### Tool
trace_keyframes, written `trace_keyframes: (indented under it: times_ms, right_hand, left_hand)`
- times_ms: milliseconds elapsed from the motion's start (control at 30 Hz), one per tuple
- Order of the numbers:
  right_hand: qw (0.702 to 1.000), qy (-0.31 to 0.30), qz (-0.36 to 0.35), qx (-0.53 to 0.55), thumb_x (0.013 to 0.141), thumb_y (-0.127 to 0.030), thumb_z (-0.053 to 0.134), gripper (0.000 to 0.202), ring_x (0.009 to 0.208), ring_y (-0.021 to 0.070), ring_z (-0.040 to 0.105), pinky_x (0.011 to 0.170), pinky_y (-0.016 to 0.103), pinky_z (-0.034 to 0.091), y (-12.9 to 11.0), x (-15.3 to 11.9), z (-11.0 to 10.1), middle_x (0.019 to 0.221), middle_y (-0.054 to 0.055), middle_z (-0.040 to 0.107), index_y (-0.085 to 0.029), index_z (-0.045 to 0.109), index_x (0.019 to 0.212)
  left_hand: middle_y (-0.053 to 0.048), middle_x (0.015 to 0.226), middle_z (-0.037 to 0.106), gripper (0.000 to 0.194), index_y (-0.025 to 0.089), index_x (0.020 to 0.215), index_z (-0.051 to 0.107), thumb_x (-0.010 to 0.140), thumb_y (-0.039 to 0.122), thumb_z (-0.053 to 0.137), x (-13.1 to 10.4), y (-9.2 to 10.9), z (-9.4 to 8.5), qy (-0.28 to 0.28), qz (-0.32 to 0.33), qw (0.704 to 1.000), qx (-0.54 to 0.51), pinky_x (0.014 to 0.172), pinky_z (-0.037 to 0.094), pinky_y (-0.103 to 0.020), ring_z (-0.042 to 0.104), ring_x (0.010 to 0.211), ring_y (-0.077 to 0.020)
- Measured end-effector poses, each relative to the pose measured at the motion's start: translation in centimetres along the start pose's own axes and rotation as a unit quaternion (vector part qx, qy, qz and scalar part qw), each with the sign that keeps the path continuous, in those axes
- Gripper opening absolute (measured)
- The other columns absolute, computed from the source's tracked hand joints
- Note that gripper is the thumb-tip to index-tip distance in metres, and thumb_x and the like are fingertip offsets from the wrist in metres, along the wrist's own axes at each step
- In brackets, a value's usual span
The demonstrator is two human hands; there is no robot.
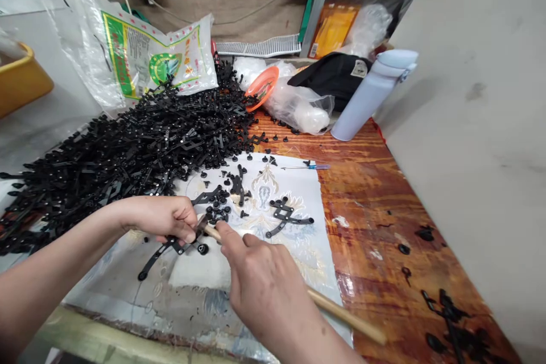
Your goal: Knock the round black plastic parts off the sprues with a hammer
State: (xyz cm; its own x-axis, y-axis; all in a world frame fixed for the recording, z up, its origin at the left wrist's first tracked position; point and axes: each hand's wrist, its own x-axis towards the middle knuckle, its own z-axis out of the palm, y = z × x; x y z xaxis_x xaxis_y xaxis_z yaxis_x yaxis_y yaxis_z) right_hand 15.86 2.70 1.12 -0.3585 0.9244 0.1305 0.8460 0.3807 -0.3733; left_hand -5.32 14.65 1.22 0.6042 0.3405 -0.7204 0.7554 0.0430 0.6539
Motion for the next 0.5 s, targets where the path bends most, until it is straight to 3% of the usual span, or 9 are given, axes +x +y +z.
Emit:
trace_keyframes:
  times_ms: [67, 233, 400, 500]
  right_hand:
    - [1.000, -0.005, 0.011, 0.016, 0.091, -0.018, 0.034, 0.045, 0.059, 0.0211, 0.069, 0.055, 0.032, 0.054, 0.2, 0.4, -0.7, 0.078, 0.007, 0.073, -0.023, 0.056, 0.130]
    - [0.992, 0.064, -0.012, 0.110, 0.095, -0.022, 0.036, 0.041, 0.093, 0.0191, 0.069, 0.077, 0.030, 0.056, 0.2, 0.8, -2.7, 0.114, 0.006, 0.070, -0.025, 0.053, 0.132]
    - [0.996, 0.009, 0.003, 0.084, 0.094, -0.020, 0.035, 0.042, 0.081, 0.0216, 0.072, 0.073, 0.037, 0.058, 0.4, 0.6, -1.4, 0.104, 0.008, 0.073, -0.024, 0.054, 0.131]
    - [0.994, 0.007, 0.026, 0.105, 0.095, -0.022, 0.034, 0.041, 0.082, 0.0208, 0.071, 0.075, 0.038, 0.058, 0.7, 0.4, -0.9, 0.104, 0.006, 0.073, -0.026, 0.053, 0.131]
  left_hand:
    - [0.002, 0.048, 0.055, 0.020, 0.017, 0.054, 0.062, 0.069, 0.030, 0.064, 0.2, 0.2, -0.4, -0.012, -0.004, 1.000, -0.004, 0.038, 0.031, -0.021, 0.039, 0.039, -0.0089]
    - [0.001, 0.051, 0.057, 0.017, 0.016, 0.054, 0.064, 0.065, 0.029, 0.068, 0.6, 0.4, -1.3, -0.041, -0.005, 0.999, -0.017, 0.036, 0.031, -0.020, 0.041, 0.039, -0.0084]
    - [0.001, 0.049, 0.056, 0.019, 0.016, 0.054, 0.065, 0.066, 0.031, 0.070, 0.7, 0.5, -1.6, -0.052, -0.004, 0.998, -0.028, 0.034, 0.029, -0.017, 0.040, 0.039, -0.0078]
    - [0.002, 0.049, 0.055, 0.021, 0.016, 0.055, 0.066, 0.066, 0.033, 0.072, 0.6, 0.4, -1.6, -0.047, 0.014, 0.998, -0.040, 0.035, 0.031, -0.017, 0.039, 0.042, -0.0076]
